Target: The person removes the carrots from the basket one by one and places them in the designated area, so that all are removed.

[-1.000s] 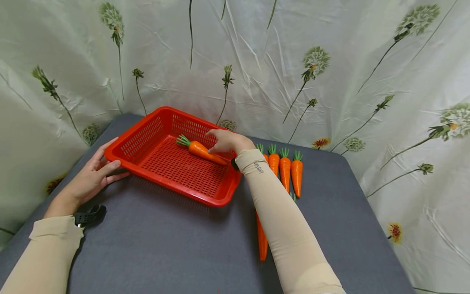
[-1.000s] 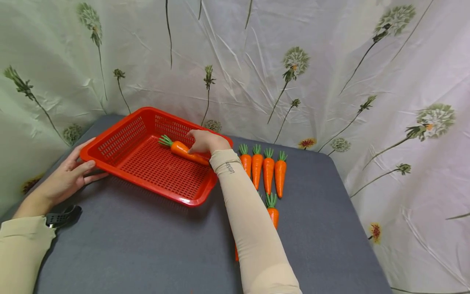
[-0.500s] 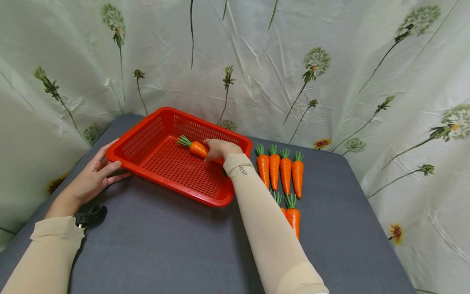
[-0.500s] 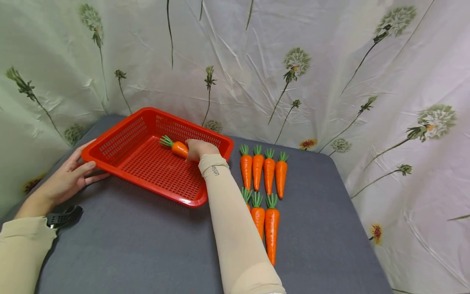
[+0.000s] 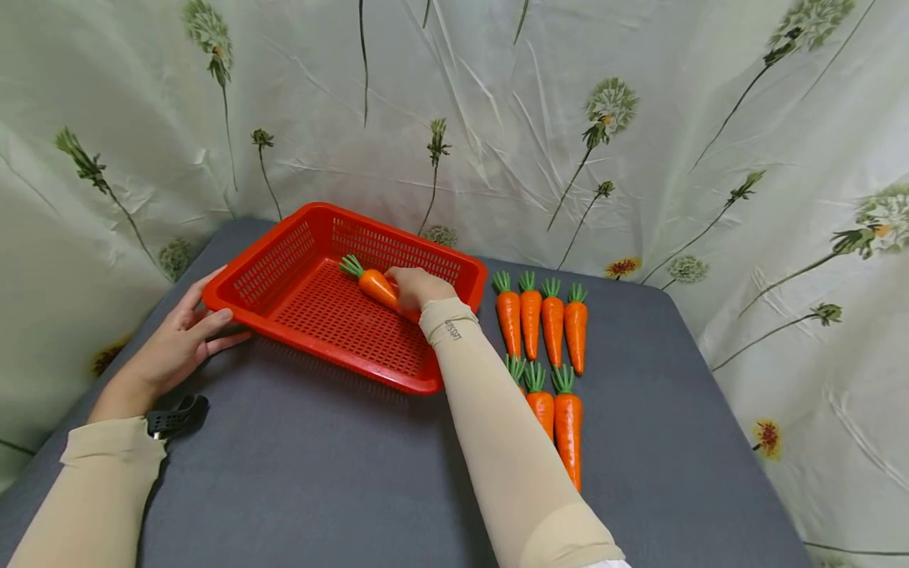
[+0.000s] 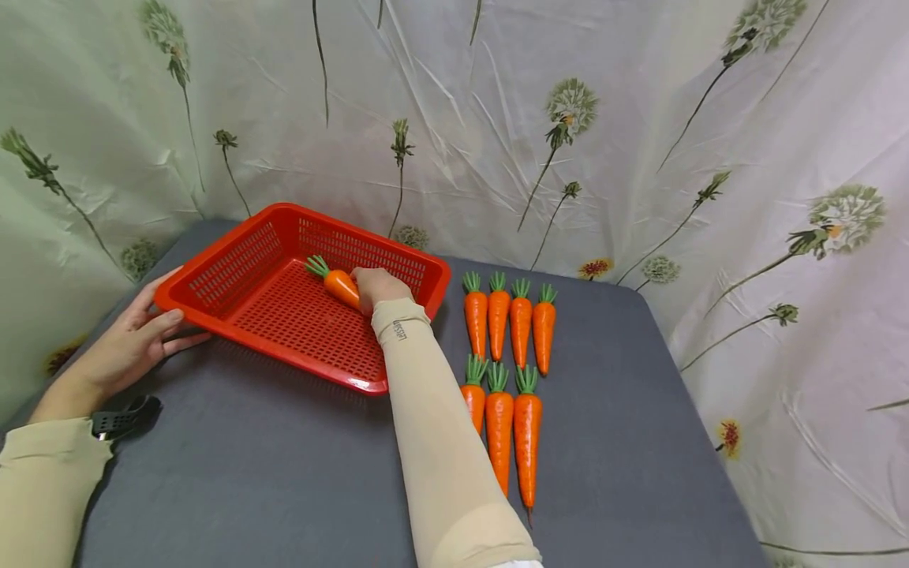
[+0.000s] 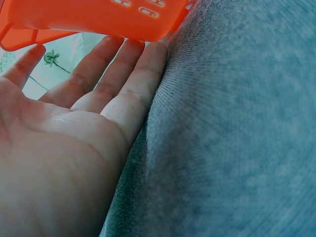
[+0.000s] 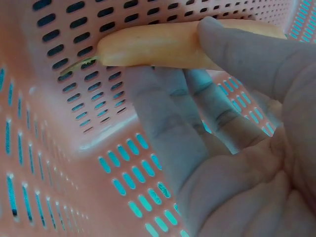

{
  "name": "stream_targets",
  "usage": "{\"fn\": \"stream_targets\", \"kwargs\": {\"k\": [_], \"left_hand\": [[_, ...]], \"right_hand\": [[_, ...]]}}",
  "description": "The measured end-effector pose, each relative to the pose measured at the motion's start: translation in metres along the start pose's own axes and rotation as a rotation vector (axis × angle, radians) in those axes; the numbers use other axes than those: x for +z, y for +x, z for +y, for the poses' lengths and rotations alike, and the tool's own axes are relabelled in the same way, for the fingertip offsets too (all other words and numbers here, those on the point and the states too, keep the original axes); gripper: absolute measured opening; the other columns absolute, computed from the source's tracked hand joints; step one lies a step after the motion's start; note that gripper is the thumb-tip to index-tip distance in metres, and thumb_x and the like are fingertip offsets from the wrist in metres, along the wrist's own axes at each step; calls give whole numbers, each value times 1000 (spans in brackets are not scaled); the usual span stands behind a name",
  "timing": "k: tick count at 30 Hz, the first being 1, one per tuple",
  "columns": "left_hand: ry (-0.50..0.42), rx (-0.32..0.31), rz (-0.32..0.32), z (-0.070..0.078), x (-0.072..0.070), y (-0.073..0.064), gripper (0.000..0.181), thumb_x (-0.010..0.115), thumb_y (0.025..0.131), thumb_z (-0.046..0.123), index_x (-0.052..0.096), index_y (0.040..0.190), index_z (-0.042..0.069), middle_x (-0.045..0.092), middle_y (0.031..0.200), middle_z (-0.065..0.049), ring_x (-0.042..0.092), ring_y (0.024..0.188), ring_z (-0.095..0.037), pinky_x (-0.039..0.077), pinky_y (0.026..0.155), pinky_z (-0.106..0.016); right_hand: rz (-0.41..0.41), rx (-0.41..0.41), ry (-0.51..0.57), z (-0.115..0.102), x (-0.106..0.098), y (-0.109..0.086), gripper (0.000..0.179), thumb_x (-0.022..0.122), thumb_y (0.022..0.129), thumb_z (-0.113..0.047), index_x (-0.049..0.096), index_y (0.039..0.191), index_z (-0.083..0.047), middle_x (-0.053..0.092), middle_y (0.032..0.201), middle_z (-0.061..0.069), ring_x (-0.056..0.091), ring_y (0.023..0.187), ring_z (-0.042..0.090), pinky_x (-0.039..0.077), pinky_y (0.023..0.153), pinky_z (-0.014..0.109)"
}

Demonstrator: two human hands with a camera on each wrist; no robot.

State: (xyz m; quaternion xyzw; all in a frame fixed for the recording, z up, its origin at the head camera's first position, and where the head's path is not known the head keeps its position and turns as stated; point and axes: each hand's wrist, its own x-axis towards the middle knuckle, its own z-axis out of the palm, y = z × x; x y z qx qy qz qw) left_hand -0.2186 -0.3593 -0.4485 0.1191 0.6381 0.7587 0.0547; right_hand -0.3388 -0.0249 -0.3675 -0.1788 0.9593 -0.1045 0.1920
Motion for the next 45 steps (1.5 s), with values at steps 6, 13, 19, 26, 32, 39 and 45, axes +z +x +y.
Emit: {"fn": "stream_targets", "kwargs": {"k": [6,13,19,26,32,39,45], "left_hand": [[24,-19,18,3,1,-1,68,43,106,5,14,161,33,32,149,3,64,115,-2,59,85,-26],[19,0,3,2,1,-1,68,42,106,3,14,161,31,29,153,-1,63,117,-2,59,86,-25],[8,14,-6,-1,1,1,69,42,105,2,14,161,31,27,155,-4,58,123,-2,59,88,-26],[-2,26,-11,-1,-1,1,69,42,106,2,14,161,31,26,156,-5,59,123,-2,59,88,-26],[14,4,13,-1,-1,-2,69,43,105,3,15,161,32,28,154,-4,59,122,-2,59,87,-26],[2,21,8,1,-2,-3,69,42,105,1,15,161,30,29,154,-4,59,123,-3,59,87,-27],[30,6,29,0,0,-2,69,44,105,2,16,161,31,30,153,-3,59,122,-2,60,86,-26]], "right_hand": [[4,14,-22,-2,1,1,57,65,94,-11,49,146,-30,62,124,0,56,101,20,47,82,36],[7,30,-30,-3,0,-1,55,65,95,-13,49,144,-30,61,120,2,56,100,22,49,82,37],[-3,40,-17,-3,1,-2,54,63,95,-11,49,143,-31,62,117,1,56,98,21,48,80,37],[6,46,-23,-6,2,-1,53,62,97,-13,49,145,-30,62,120,3,57,99,22,47,81,36],[-11,56,-24,-7,3,-1,46,62,97,-13,51,139,-29,62,116,5,57,99,23,49,83,36],[-12,60,-28,-9,2,-1,52,63,97,-15,48,145,-30,61,121,5,56,101,24,50,85,39],[-29,55,-10,-3,0,-2,58,65,95,-15,47,147,-33,59,130,2,53,107,22,49,87,39]]}}
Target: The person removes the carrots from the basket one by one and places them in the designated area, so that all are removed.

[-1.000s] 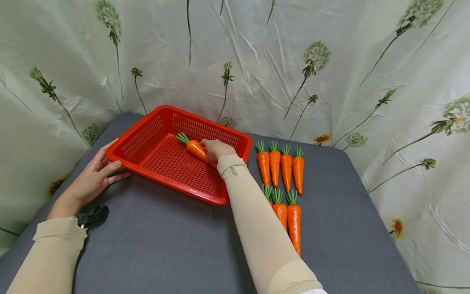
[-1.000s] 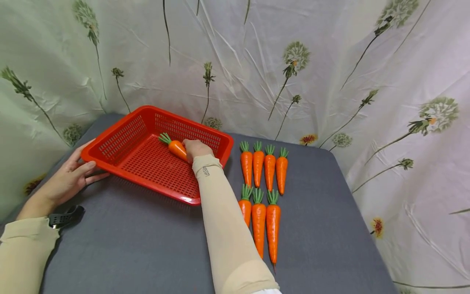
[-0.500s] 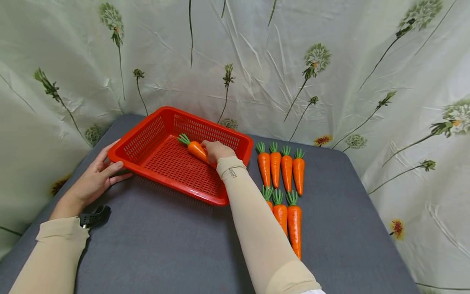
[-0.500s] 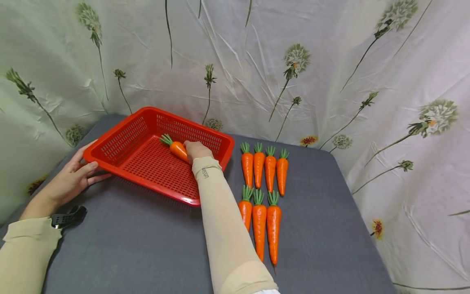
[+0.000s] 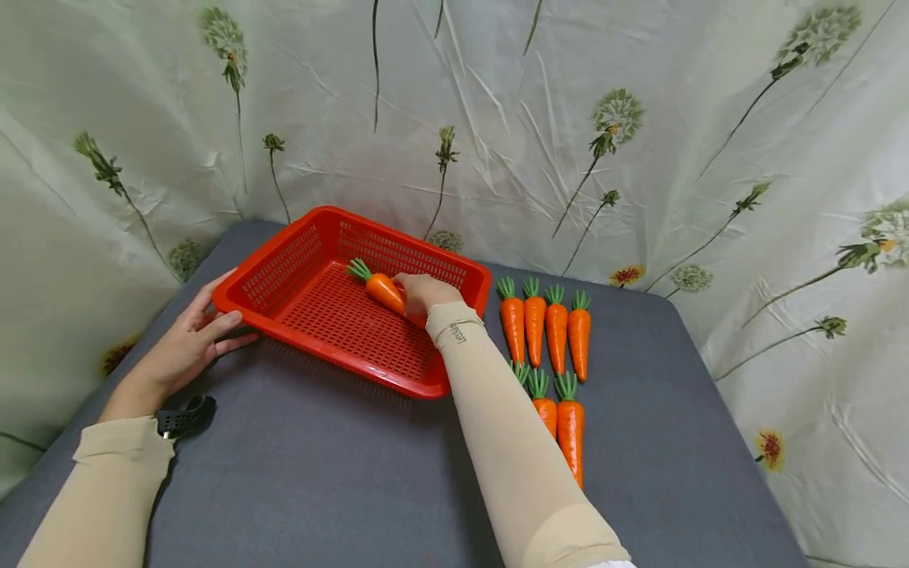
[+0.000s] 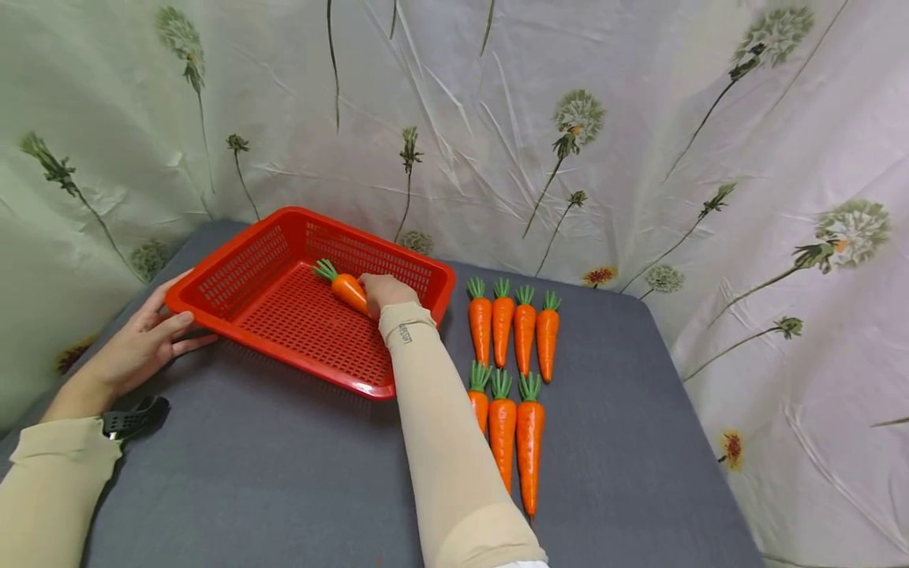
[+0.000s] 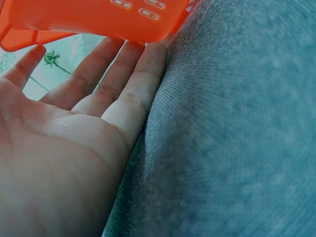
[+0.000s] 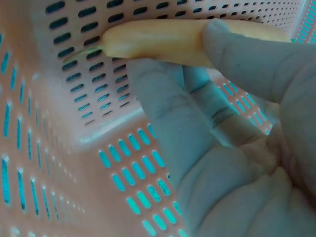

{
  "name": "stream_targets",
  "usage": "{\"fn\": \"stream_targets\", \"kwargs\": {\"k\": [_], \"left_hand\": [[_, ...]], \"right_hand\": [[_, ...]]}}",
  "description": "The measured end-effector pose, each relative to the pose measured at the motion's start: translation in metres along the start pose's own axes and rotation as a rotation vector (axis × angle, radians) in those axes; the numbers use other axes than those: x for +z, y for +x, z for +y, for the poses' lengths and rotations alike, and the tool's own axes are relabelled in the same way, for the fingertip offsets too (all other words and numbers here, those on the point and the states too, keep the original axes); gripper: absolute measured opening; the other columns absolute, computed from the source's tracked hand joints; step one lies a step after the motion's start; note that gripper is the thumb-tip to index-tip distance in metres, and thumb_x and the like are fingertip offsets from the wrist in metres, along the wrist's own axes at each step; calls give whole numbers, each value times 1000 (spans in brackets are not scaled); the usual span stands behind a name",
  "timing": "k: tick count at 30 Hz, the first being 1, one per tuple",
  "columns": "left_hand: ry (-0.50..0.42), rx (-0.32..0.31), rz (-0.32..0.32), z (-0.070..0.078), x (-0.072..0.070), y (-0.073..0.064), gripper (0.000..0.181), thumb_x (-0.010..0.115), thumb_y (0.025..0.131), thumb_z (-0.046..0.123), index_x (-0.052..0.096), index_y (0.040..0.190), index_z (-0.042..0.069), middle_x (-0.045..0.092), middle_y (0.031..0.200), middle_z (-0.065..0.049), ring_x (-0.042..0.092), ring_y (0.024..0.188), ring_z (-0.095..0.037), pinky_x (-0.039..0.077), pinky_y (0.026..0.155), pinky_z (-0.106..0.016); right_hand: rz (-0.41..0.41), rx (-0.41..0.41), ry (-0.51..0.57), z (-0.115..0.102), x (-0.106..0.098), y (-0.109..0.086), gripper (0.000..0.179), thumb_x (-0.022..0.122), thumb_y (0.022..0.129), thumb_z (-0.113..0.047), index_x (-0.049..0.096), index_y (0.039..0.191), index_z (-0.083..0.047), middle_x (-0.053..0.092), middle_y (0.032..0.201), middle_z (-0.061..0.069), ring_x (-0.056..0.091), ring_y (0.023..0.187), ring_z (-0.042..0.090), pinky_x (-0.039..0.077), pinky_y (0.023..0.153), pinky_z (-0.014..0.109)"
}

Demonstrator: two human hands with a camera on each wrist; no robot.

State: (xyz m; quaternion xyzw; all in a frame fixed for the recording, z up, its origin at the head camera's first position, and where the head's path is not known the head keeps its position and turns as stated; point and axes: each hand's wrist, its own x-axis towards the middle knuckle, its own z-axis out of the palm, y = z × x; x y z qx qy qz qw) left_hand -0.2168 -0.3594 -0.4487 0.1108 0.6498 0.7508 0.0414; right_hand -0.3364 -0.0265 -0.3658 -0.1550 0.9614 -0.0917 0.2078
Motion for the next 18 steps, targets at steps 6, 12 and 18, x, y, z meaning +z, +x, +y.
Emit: {"fn": "stream_targets", "kwargs": {"k": [6,12,18], "left_hand": [[15,-16,10,-1,1,2,70,45,105,4,15,161,33,28,154,-5,58,121,-2,59,85,-26],[13,-6,9,-1,1,2,69,45,105,3,16,161,31,28,154,-5,58,122,-2,60,85,-27],[-2,2,4,-1,0,0,69,45,105,2,16,161,30,31,152,-3,59,122,-3,60,86,-27]], "right_hand": [[-20,-38,1,8,-5,-1,66,66,92,-12,45,150,-34,53,145,-2,52,112,20,48,87,39],[-61,-47,11,11,-12,0,66,65,92,-13,44,150,-36,52,145,-2,49,116,19,45,92,40],[-79,-99,-10,8,-24,-2,68,65,91,-11,42,151,-36,54,135,-3,49,115,18,46,92,38]]}}
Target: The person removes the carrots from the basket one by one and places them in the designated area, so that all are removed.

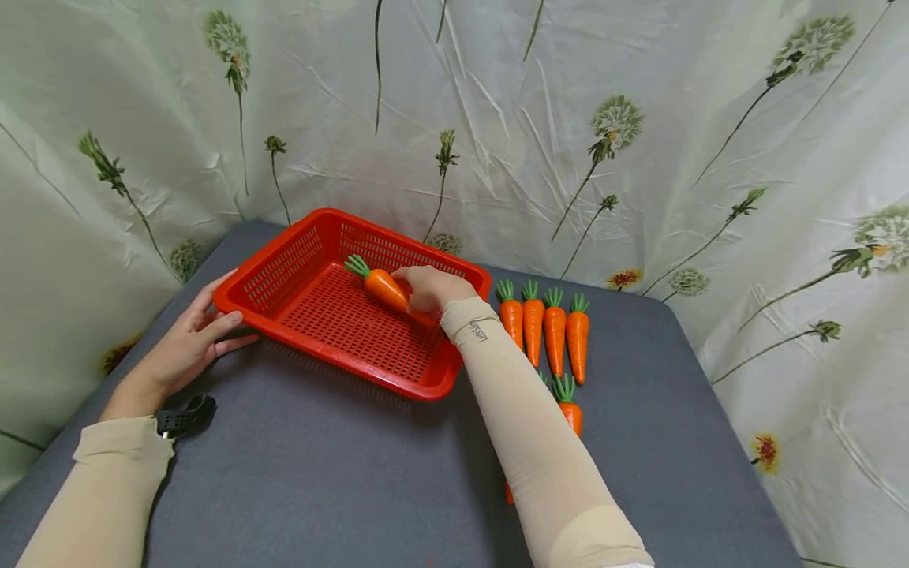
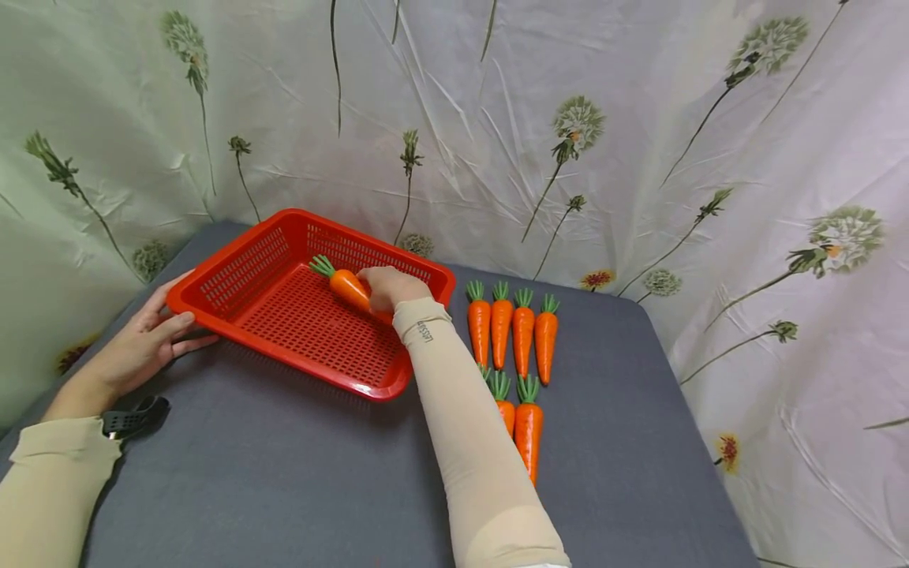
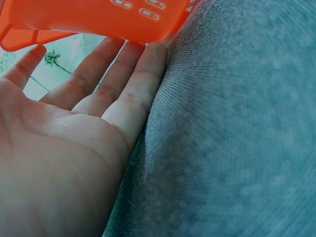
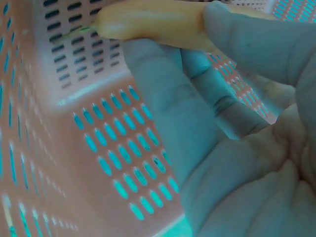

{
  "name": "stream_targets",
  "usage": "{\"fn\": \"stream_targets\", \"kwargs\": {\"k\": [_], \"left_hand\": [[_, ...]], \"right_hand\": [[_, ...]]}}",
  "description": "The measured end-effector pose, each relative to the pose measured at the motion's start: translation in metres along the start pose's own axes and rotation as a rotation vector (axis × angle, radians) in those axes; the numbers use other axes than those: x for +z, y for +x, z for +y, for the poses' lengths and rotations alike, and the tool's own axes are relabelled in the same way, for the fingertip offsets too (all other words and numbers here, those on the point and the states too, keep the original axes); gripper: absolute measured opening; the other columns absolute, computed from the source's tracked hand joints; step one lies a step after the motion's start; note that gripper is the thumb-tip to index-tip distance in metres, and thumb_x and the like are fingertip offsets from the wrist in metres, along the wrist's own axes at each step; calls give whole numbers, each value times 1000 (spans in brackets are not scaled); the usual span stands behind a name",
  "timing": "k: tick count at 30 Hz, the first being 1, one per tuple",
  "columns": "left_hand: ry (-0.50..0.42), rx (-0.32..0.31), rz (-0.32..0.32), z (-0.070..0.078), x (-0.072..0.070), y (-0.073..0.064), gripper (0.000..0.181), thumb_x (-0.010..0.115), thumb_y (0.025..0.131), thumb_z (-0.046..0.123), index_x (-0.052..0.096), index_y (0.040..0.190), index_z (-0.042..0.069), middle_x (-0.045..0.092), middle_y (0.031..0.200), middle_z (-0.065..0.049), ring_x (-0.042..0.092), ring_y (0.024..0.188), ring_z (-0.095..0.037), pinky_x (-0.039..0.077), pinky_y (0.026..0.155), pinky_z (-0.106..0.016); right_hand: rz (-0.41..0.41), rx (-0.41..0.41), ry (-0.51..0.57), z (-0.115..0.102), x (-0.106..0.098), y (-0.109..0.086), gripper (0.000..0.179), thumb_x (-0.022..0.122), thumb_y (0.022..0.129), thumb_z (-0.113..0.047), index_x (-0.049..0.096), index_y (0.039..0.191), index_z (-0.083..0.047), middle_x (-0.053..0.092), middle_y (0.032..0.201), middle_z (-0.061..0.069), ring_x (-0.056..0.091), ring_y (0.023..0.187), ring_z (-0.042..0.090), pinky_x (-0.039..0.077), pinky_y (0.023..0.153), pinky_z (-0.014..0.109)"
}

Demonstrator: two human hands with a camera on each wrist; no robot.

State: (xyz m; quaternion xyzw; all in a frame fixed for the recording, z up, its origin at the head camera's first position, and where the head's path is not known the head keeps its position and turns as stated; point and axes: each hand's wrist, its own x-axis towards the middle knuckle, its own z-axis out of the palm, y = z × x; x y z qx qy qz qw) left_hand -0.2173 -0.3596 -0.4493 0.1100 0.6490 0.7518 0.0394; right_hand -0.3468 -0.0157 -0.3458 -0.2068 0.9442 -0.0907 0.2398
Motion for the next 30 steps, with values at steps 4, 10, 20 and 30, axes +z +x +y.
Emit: {"fn": "stream_targets", "kwargs": {"k": [4,10,20,30], "left_hand": [[1,-3,-1,0,1,0,69,45,105,3,16,161,30,31,152,-2,59,122,-2,60,86,-27],[-3,2,-4,0,1,-1,69,45,105,3,15,161,30,34,150,-1,59,121,-2,60,86,-26],[0,1,-1,0,1,-1,68,45,105,2,17,161,30,34,149,0,60,120,-2,60,85,-26],[-14,1,-11,0,2,-2,69,44,105,3,15,161,31,30,153,-2,58,122,-1,59,86,-26]], "right_hand": [[-10,-32,-27,2,-7,-2,69,65,93,-14,39,154,-31,54,134,-2,50,114,18,45,92,34],[3,-93,-24,8,-15,-8,72,67,93,-17,34,156,-27,53,135,0,52,111,18,47,93,33],[6,-208,91,15,-30,-25,75,69,95,-13,30,158,-22,64,122,9,61,108,20,49,96,33],[40,-260,144,17,-42,-50,74,68,96,-17,29,158,-20,64,111,10,60,89,22,53,74,28]]}}
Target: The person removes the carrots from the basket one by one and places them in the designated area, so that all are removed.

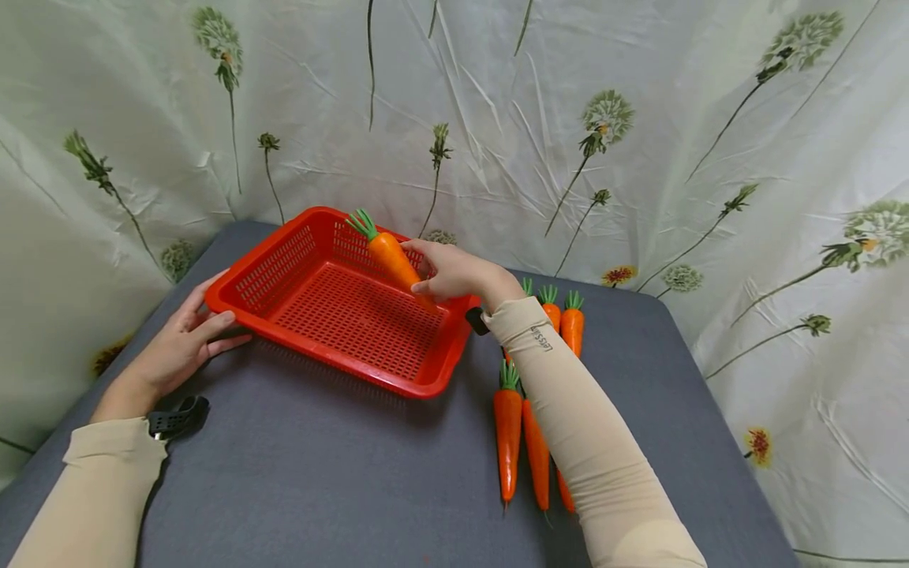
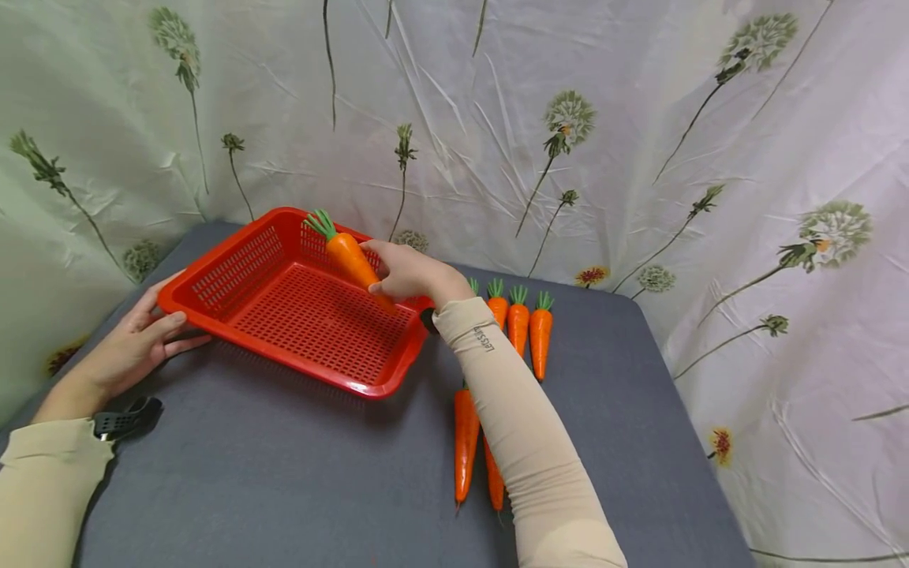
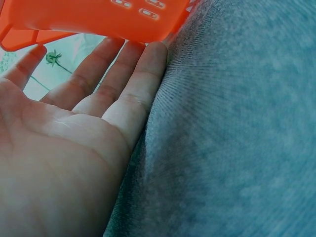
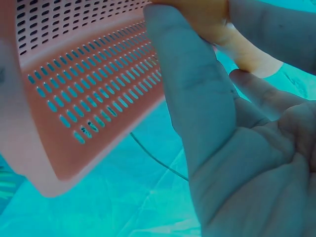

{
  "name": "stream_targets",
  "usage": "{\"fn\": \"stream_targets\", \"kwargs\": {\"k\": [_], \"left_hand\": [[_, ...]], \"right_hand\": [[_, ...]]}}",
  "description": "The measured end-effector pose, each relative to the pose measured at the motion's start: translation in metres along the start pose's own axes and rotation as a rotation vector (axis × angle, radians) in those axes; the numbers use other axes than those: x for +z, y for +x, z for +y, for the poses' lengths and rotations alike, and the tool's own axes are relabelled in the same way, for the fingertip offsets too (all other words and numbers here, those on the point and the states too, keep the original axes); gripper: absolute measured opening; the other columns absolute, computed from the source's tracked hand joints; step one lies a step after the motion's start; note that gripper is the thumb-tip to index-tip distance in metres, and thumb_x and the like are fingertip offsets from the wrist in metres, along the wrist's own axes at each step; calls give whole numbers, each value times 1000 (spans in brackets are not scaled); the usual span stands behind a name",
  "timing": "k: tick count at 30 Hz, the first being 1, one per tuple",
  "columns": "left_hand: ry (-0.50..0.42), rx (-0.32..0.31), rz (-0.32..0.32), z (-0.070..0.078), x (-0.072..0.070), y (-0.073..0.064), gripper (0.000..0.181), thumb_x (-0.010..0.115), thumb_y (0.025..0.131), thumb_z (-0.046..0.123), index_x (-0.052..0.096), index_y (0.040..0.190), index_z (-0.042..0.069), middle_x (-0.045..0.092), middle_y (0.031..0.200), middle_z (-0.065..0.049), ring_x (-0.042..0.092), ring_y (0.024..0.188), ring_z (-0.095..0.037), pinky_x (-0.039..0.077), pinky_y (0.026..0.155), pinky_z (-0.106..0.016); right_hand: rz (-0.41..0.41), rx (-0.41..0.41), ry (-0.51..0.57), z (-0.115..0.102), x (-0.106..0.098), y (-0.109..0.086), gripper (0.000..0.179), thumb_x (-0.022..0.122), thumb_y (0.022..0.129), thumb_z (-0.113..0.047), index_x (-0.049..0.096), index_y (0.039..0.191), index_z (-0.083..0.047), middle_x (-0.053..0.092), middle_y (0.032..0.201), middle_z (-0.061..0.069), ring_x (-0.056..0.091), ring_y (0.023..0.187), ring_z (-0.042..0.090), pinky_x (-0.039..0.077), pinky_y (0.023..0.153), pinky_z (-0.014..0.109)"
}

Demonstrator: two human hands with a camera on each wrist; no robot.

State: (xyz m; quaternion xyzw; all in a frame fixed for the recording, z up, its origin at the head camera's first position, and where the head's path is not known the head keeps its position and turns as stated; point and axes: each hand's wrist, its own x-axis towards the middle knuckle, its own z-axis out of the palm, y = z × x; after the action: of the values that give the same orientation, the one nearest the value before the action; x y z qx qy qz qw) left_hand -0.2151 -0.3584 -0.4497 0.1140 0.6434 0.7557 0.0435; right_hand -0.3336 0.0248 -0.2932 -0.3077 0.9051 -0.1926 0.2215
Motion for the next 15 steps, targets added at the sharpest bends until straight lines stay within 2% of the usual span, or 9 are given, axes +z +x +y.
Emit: {"fn": "stream_targets", "kwargs": {"k": [11,15], "left_hand": [[-7,12,-11,0,-1,1,68,43,105,2,15,161,30,33,152,1,59,122,-1,59,86,-26],[-3,4,-3,0,-1,1,69,44,105,2,16,161,30,32,152,0,59,121,-1,60,85,-26]], "right_hand": [[69,-74,-30,5,-2,-21,73,69,95,-18,30,157,-17,62,105,9,56,92,20,46,85,30],[78,-85,-25,8,-1,-29,74,68,96,-19,28,158,-17,62,106,8,56,91,20,47,84,30]]}}
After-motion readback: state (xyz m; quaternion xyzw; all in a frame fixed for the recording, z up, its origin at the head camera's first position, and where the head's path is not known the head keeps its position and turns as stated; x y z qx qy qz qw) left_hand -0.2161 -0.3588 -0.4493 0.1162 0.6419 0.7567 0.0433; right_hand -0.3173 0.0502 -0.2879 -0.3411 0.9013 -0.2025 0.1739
